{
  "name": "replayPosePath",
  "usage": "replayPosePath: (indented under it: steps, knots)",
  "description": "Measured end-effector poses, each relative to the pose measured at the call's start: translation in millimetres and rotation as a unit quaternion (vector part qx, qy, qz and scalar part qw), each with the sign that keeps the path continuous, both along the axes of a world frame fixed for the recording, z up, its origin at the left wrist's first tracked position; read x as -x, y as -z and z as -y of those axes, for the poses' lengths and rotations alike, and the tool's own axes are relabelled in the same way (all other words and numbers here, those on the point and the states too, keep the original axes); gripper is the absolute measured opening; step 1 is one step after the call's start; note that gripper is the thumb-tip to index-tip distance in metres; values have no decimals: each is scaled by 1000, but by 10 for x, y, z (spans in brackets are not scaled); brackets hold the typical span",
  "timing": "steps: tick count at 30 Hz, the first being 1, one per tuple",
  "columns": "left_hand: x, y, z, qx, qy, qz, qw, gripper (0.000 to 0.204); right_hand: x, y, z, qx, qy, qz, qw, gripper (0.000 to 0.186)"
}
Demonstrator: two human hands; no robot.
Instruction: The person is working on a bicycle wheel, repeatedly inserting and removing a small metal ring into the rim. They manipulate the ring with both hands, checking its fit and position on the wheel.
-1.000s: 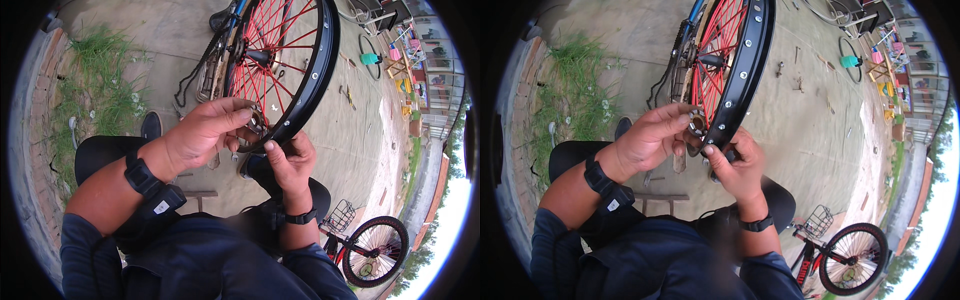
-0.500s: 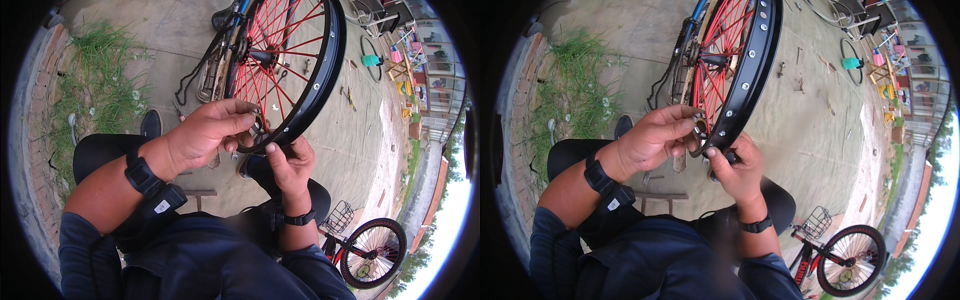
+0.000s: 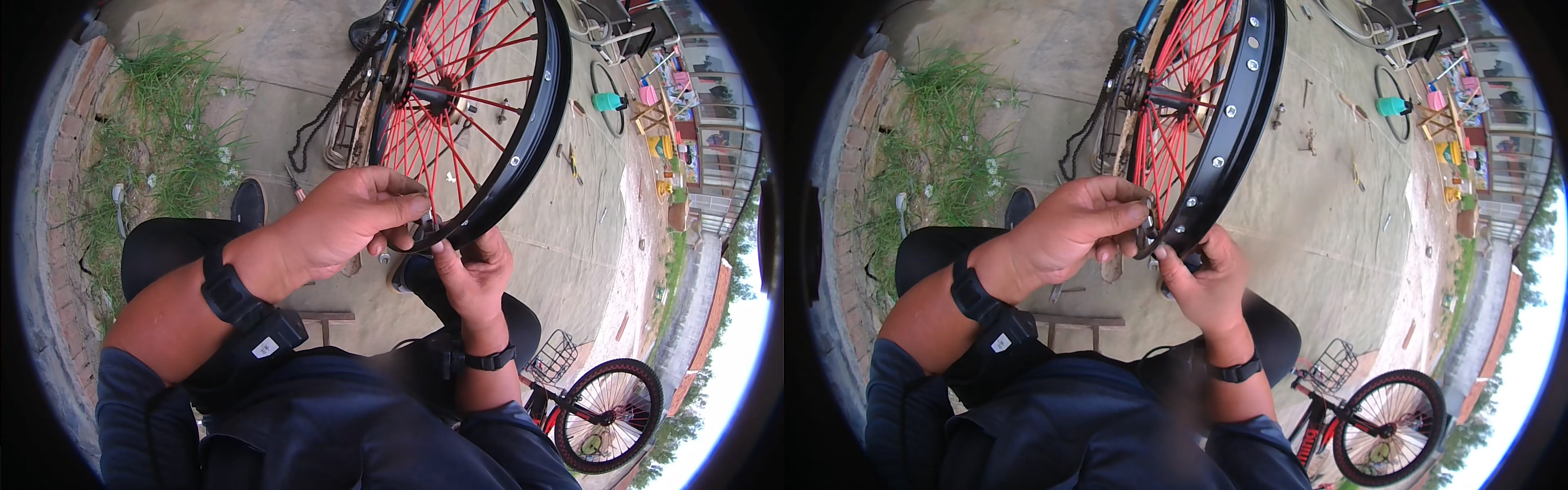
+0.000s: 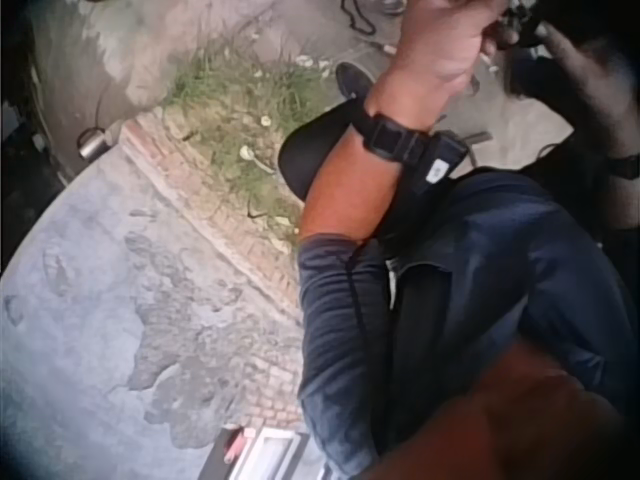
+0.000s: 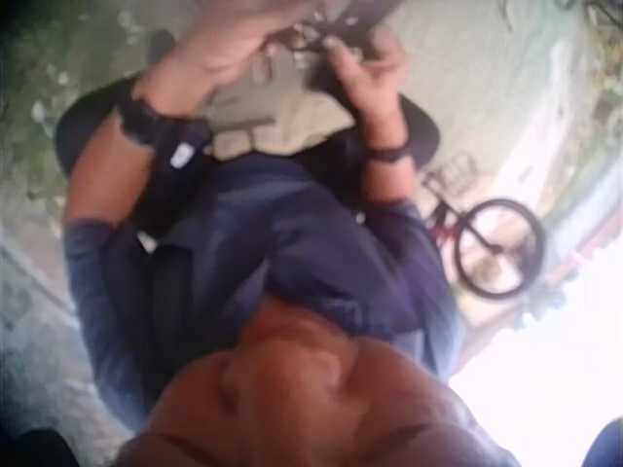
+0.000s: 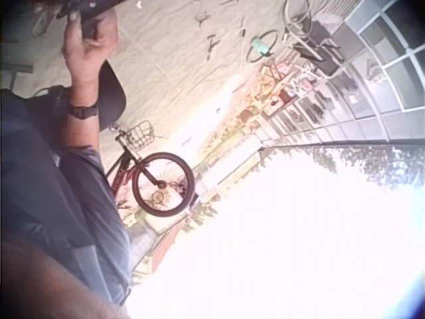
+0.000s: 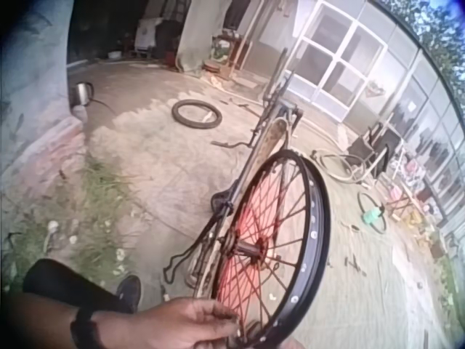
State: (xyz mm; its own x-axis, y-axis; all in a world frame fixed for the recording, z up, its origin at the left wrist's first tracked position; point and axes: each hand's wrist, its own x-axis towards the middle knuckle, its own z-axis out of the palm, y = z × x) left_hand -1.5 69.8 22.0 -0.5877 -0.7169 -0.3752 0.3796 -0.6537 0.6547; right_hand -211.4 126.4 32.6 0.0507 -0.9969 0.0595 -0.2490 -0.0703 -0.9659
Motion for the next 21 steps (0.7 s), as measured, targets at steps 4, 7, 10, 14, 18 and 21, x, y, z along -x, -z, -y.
replayPosePath:
  steps: [4, 7, 10, 14, 18, 21]
  knots:
    - [36, -43, 0, 21, -9, 50, 998, 27, -19, -11, 2, 1, 1, 3, 1000, 20]
    - [40, -73, 7, 30, -4, 80, 996, 27, -1, 28, 15, 28, -7, -20, 999, 21]
    - [51, -89, 28, 41, 7, 107, 993, 28, -1, 43, 21, 34, -6, -24, 999, 22]
    - [81, -141, 63, 62, 21, 141, 988, 31, -7, 11, 1, 6, -2, -18, 1000, 22]
    - [100, -134, 70, 58, 5, 145, 988, 36, -17, 15, 10, 9, -1, -17, 1000, 23]
    - [96, -135, 93, 56, 10, 145, 988, 35, 31, 59, 4, 15, -4, -57, 998, 25]
